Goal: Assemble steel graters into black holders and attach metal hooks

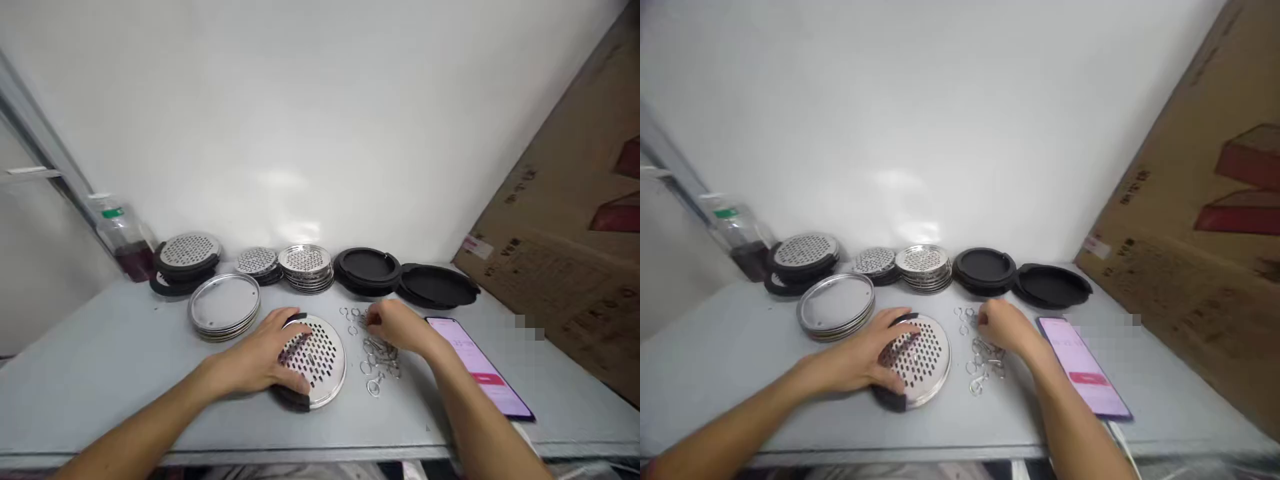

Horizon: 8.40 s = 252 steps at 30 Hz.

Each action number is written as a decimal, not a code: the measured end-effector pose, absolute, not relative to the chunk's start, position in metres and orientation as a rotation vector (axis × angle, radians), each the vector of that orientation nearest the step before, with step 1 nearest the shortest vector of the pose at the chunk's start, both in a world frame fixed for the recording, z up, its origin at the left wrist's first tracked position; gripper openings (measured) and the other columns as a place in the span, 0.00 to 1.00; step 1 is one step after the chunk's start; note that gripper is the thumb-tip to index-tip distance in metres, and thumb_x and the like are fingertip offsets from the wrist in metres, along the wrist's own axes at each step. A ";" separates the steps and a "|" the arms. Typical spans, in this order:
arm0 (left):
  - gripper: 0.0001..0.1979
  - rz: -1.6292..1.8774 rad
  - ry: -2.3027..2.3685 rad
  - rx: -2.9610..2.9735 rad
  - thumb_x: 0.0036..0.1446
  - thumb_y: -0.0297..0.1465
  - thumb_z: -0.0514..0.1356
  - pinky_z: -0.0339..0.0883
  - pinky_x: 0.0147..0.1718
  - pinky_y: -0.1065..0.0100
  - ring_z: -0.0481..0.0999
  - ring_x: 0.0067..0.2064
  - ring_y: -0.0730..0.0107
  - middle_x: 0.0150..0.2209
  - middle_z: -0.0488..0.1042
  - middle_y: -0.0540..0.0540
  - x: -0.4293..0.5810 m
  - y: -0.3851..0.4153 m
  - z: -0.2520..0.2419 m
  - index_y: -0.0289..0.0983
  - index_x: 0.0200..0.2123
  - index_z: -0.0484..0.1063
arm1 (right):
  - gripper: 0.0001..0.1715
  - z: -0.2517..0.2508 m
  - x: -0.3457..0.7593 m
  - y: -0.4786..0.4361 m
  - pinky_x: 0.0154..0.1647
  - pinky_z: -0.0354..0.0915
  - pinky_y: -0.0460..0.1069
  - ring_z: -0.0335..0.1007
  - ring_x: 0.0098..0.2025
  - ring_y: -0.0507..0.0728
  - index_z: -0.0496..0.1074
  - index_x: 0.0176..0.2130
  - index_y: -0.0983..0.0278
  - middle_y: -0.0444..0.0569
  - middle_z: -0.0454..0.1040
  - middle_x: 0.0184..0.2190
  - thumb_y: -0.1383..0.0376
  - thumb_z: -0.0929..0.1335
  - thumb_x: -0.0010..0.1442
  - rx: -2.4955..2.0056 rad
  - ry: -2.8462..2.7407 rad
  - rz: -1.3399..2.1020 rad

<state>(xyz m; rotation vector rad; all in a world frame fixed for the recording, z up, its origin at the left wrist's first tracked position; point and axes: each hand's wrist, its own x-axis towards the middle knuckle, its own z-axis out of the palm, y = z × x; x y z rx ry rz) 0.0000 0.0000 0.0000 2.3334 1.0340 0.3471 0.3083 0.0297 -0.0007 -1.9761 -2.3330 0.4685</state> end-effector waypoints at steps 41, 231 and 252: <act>0.15 0.647 1.180 1.804 0.56 0.41 0.63 0.61 0.31 0.71 0.70 0.30 0.71 0.29 0.75 0.48 0.037 0.049 0.024 0.34 0.35 0.78 | 0.09 0.013 0.263 0.019 0.29 0.56 0.46 0.70 0.29 0.53 0.73 0.30 0.63 0.46 0.77 0.28 0.69 0.64 0.58 -1.670 -2.216 0.277; 0.06 1.299 1.232 1.857 0.59 0.33 0.63 0.73 0.34 0.67 0.80 0.35 0.65 0.33 0.82 0.48 0.027 0.019 -0.014 0.39 0.34 0.80 | 0.21 -0.003 0.210 0.001 0.26 0.58 0.45 0.60 0.22 0.51 0.68 0.25 0.62 0.40 0.64 0.18 0.61 0.62 0.68 -1.096 -1.842 0.950; 0.06 1.263 1.201 1.937 0.58 0.30 0.64 0.72 0.40 0.68 0.79 0.37 0.68 0.37 0.82 0.49 0.030 0.010 -0.007 0.41 0.40 0.80 | 0.18 -0.007 0.216 0.005 0.36 0.68 0.48 0.72 0.42 0.56 0.70 0.47 0.62 0.49 0.75 0.41 0.68 0.71 0.56 -1.108 -1.842 0.683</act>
